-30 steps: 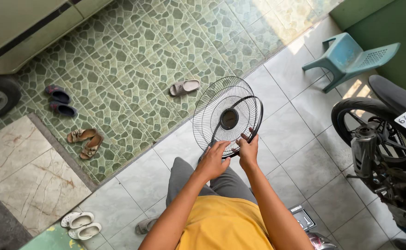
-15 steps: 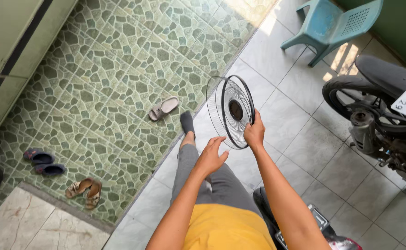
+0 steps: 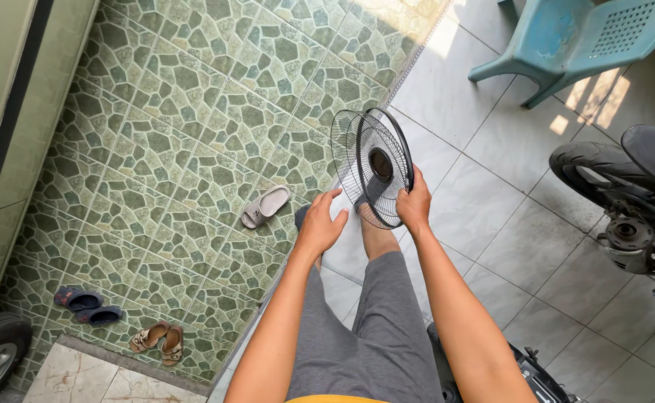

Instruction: The person unplugs a table fan, carries it to a garage area, and uses a screwdriver to remove the front grille and fan blades. The person then carries a bucket of water to a sink and washes a cloth inside it.

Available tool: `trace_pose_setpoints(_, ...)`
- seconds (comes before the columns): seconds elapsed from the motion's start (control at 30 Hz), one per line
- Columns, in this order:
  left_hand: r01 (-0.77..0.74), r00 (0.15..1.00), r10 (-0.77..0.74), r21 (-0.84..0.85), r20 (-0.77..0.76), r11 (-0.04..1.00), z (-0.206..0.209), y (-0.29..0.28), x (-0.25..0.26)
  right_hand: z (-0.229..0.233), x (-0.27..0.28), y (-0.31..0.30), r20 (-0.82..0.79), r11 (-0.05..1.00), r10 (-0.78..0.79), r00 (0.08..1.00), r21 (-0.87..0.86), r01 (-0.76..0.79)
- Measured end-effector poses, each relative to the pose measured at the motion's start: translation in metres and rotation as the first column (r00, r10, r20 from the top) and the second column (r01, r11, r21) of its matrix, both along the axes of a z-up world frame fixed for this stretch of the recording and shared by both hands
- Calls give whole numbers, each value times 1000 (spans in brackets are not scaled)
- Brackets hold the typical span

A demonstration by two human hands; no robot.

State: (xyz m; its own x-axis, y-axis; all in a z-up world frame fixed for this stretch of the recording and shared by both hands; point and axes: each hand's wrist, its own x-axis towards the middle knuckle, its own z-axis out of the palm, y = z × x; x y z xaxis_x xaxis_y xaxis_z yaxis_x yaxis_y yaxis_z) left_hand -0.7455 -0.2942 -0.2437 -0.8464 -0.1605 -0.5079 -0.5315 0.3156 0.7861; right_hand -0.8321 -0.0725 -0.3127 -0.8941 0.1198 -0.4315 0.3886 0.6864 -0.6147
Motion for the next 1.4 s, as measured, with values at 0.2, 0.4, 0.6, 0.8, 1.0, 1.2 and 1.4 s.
trace_pose_setpoints(0.2,33,997,-35,32,67,999,-43,56,-88,-54,-68,15,-50,998,-10,999,-70,7)
trace_pose_setpoints(0.4,-14,994,-6,179,113,984,-115,125,-249,-116,-198,40,74,995,-77,994,-50,81)
trace_pose_setpoints(0.6,-14,989,29,105,-143,994,-196,128,-427,-182,-407,29,-237,991,92,967,112,-67)
trace_pose_setpoints(0.8,-68,953,94,99,-287,993,-285,74,-496,-272,-515,-18,-549,917,372,749,341,-205)
trace_pose_setpoints(1.0,-12,991,2,-71,-136,997,-399,22,-486,-436,-535,-46,-399,751,593,699,588,-302)
trace_pose_setpoints(1.2,68,981,-102,-199,-167,978,-459,-15,-508,-527,-502,-55,-242,711,623,744,572,-410)
trace_pose_setpoints(1.4,41,978,-79,-189,-195,981,-427,-14,-507,-496,-470,-34,-172,811,539,825,373,-452)
